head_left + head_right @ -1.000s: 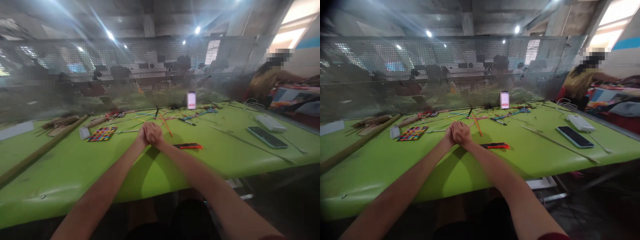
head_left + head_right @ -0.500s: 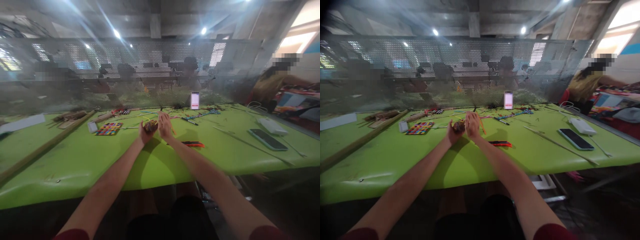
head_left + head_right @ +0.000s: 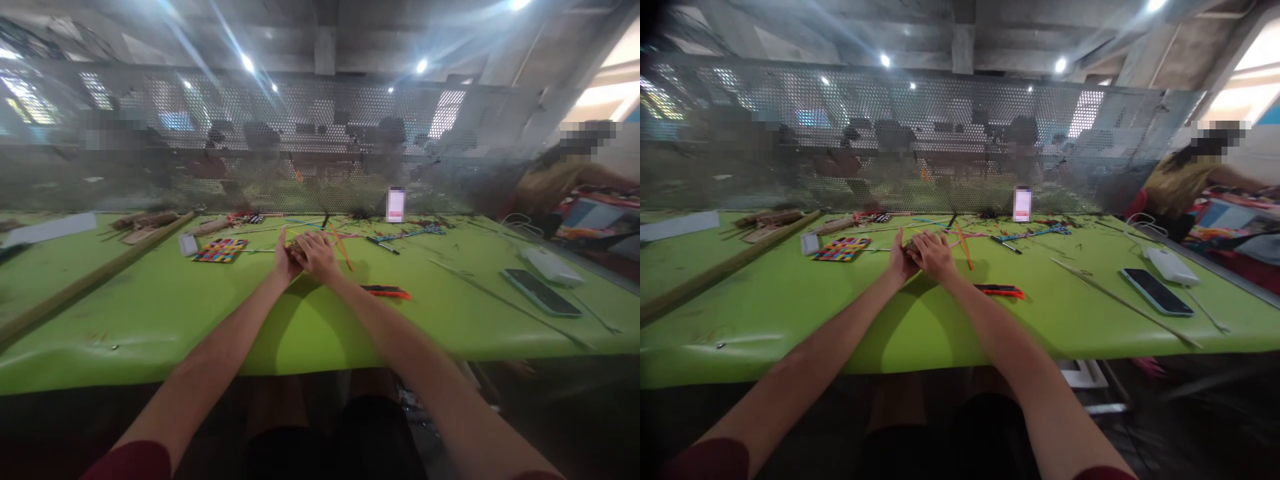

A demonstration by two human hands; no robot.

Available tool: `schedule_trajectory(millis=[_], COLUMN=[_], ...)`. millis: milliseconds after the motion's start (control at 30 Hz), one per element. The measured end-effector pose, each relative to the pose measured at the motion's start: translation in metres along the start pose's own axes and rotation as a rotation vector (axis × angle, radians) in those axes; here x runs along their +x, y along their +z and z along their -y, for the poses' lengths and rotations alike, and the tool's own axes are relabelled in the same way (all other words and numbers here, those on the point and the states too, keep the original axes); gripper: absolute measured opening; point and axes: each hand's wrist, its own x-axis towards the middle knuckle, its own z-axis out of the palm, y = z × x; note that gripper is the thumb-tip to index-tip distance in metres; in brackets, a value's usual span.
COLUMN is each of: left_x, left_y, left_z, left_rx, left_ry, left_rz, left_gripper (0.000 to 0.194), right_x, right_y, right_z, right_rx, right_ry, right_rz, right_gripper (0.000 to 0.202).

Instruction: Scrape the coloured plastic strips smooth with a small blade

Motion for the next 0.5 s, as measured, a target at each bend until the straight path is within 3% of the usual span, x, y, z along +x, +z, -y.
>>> schedule_trajectory(millis=[200,500], left_x=[0.004,0.002], left_y=[-0.003,-0.002], left_z=[-0.007,-0.013], left_rx=[0.005,0.042], left_ry=[-0.034,-0.057], left_rz=[-0.053,-0.091], left_gripper=[0.046,0.045], right_x=[-0.004,-0.005], right_y=[0.013,0.016], right_z=[0.011,0.003], right_rx=[-0.075,-0.061], right_ry=[-0.019,0.009], right_rz=[-0.008,-0.002], right_gripper=[0.041,0.039])
